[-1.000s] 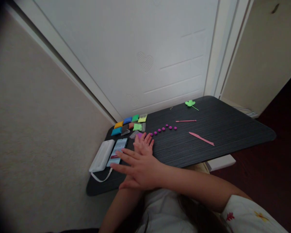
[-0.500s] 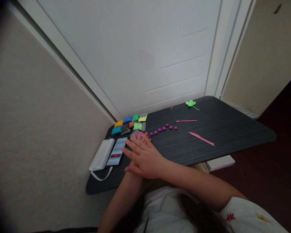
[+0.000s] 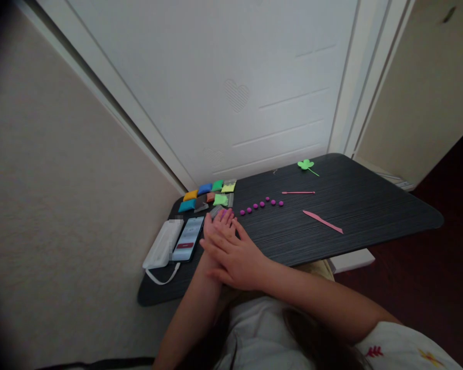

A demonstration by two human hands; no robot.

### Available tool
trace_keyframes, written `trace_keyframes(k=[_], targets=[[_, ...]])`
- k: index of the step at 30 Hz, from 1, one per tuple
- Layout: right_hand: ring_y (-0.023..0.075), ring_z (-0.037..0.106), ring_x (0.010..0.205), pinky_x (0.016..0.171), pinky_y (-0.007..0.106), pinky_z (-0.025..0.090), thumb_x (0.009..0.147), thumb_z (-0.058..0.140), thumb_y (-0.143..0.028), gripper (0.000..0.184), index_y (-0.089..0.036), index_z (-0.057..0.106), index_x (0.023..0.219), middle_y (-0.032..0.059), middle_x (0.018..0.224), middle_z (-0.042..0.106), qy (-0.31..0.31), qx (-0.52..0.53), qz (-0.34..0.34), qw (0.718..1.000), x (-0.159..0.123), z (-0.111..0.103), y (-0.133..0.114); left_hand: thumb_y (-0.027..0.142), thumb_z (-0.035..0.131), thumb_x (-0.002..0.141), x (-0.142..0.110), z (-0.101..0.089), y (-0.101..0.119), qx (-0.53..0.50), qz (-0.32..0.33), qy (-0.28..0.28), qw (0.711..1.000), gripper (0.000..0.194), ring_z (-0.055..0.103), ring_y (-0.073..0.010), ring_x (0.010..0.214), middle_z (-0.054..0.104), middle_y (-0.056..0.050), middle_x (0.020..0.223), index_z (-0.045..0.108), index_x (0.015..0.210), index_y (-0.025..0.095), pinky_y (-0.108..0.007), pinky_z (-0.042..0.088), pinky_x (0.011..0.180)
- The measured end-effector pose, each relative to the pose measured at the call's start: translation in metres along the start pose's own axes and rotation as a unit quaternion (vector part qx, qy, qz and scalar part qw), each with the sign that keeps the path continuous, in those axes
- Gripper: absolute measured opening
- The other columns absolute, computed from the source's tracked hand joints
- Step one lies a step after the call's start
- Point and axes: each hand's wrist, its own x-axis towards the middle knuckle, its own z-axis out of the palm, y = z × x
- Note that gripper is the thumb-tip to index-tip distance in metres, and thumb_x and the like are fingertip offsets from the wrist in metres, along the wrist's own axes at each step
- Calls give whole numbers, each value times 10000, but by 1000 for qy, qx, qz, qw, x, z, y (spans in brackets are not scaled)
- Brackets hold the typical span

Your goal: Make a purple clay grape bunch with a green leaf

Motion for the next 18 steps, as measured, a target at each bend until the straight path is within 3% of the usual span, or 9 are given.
trace_keyframes(k=[4,10,16,18], targets=[[237,145,1305,1034,531,18,848,307,-482,553,-199,278,1322,58,1400,282,-22,17,-63,998,-3,5,-8,544,276,793,-2,5,-9,-9,-4,6,1000,467,413,-183,1176,468,-95,1246,480,1065,223,-315,402,892],[261,108,1310,1025,540,27,842,354,-444,541,-184,305,1314,102,1410,242,17,-8,24,1000,5,2,1,499,186,831,-2,-1,-12,-15,-17,-22,1000,475,449,-162,1145,476,-78,1245,483,1096,238,-318,404,890],[243,145,1304,1031,528,50,840,338,-474,536,-211,316,1306,75,1395,288,-14,12,-40,999,-6,7,-5,529,253,809,-8,7,-5,-5,2,20,1000,480,397,-170,1190,445,-88,1272,442,1135,231,-284,418,876],[247,134,1306,1032,526,52,840,333,-474,538,-219,301,1313,66,1404,271,-8,10,-31,999,-1,6,-7,481,233,835,-13,10,-7,-5,-13,22,1000,423,412,-153,1178,456,-59,1265,440,1137,270,-278,427,862]])
